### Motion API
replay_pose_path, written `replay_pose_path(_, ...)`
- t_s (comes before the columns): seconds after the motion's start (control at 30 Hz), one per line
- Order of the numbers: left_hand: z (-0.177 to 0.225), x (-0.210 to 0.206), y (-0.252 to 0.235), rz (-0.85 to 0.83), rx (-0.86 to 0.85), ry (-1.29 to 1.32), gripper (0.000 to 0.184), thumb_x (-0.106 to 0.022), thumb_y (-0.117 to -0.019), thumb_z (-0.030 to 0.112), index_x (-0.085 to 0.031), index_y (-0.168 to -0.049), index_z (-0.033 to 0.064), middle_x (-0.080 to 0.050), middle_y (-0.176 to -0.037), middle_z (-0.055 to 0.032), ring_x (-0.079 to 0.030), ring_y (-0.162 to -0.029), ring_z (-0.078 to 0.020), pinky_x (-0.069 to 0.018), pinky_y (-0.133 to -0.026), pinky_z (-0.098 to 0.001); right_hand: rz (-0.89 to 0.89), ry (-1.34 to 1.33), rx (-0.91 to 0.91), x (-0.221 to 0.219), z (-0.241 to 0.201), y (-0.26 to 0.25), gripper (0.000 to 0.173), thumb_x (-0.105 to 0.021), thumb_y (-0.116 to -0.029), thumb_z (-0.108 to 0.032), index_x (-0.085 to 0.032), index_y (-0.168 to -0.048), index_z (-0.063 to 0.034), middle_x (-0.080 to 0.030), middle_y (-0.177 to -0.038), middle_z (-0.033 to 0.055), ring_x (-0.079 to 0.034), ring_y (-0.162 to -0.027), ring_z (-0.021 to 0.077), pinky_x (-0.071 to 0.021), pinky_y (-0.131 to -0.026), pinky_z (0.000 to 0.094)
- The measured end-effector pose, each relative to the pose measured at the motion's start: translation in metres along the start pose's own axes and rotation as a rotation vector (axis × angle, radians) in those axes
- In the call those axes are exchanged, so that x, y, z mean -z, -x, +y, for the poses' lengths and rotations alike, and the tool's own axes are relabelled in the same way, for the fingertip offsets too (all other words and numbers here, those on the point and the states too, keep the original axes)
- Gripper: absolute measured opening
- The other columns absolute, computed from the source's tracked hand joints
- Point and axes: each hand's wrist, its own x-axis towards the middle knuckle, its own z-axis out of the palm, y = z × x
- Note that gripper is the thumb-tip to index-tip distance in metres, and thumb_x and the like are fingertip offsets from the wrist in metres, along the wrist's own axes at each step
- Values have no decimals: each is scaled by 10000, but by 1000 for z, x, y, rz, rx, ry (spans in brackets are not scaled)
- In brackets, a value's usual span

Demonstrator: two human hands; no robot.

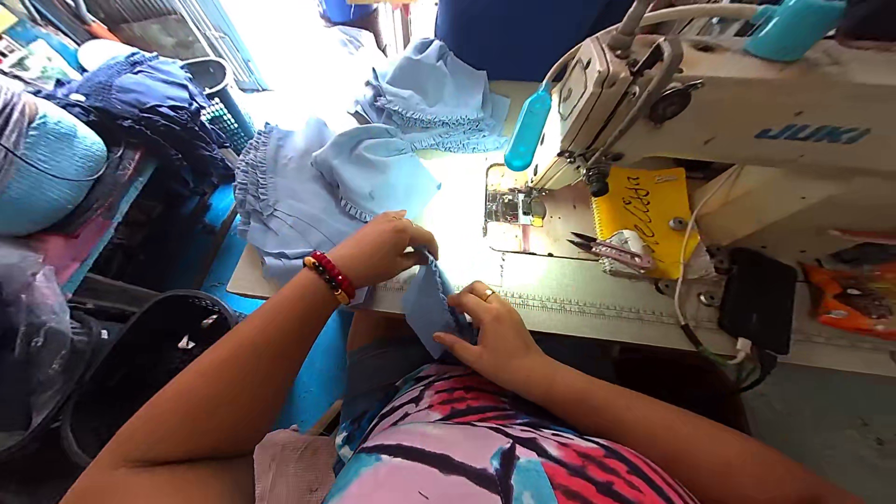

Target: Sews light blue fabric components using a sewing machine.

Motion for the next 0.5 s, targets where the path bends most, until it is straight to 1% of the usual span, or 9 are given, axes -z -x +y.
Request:
replay_pose_path(0.07,13,20,-6,9,23,-45,198,-598,-964,52,-748,-1084,98,-748,-961,-55,-706,-979,-239,-486,-1027,-552,-18,-106,-48,1,-9,-3,422,-722,-915,-372,-715,-1133,-11,-670,-1104,163,-656,-941,253,-552,-827,427)
replay_pose_path(0.1,19,30,-10,26,40,-85,232,-580,-973,59,-727,-1142,119,-735,-906,-41,-707,-872,-225,-555,-871,-532,-33,-168,-67,3,-10,-5,379,-718,-921,-346,-724,-1086,-5,-678,-1098,164,-663,-982,257,-555,-861,438)
replay_pose_path(0.13,24,37,-16,51,60,-122,249,-579,-973,62,-711,-1168,144,-713,-805,-27,-694,-728,-217,-573,-709,-524,-65,-228,-87,5,-10,-8,354,-720,-923,-324,-733,-1060,3,-689,-1099,171,-666,-1025,269,-546,-903,461)
replay_pose_path(0.17,27,43,-20,81,78,-150,247,-591,-968,56,-706,-1164,153,-691,-736,-30,-674,-632,-230,-561,-611,-530,-110,-286,-102,7,-7,-11,350,-727,-923,-310,-734,-1064,11,-690,-1120,184,-657,-1075,286,-529,-948,485)
replay_pose_path(0.2,29,50,-24,94,95,-171,230,-597,-972,57,-701,-1155,150,-686,-717,-40,-672,-597,-247,-562,-577,-548,-138,-330,-97,6,-5,-13,355,-742,-916,-303,-734,-1066,19,-685,-1130,196,-648,-1096,301,-519,-966,503)
replay_pose_path(0.27,28,62,-28,120,105,-207,204,-600,-960,74,-703,-1126,134,-675,-705,-49,-659,-581,-257,-547,-558,-559,-115,-378,-55,2,-3,-14,314,-735,-912,-260,-744,-1028,31,-682,-1106,208,-645,-1069,308,-522,-928,499)
replay_pose_path(0.37,18,73,-29,180,81,-346,193,-623,-962,100,-712,-1132,113,-695,-780,-90,-674,-654,-310,-527,-583,-592,-28,-573,-59,17,-8,-10,241,-644,-948,-104,-699,-1084,87,-673,-1106,200,-648,-1056,236,-530,-928,402)
replay_pose_path(0.43,8,77,-30,208,98,-447,173,-656,-976,99,-722,-1135,82,-706,-866,-161,-690,-720,-393,-520,-610,-636,159,-792,-140,36,-10,-10,216,-549,-941,-10,-672,-1086,92,-681,-1017,114,-655,-943,112,-552,-869,313)
replay_pose_path(0.5,2,76,-33,247,97,-532,158,-681,-968,89,-727,-1115,55,-707,-912,-206,-689,-742,-437,-512,-622,-649,358,-881,-177,66,-10,-16,223,-481,-958,-4,-651,-1080,72,-681,-920,42,-655,-839,50,-567,-799,274)
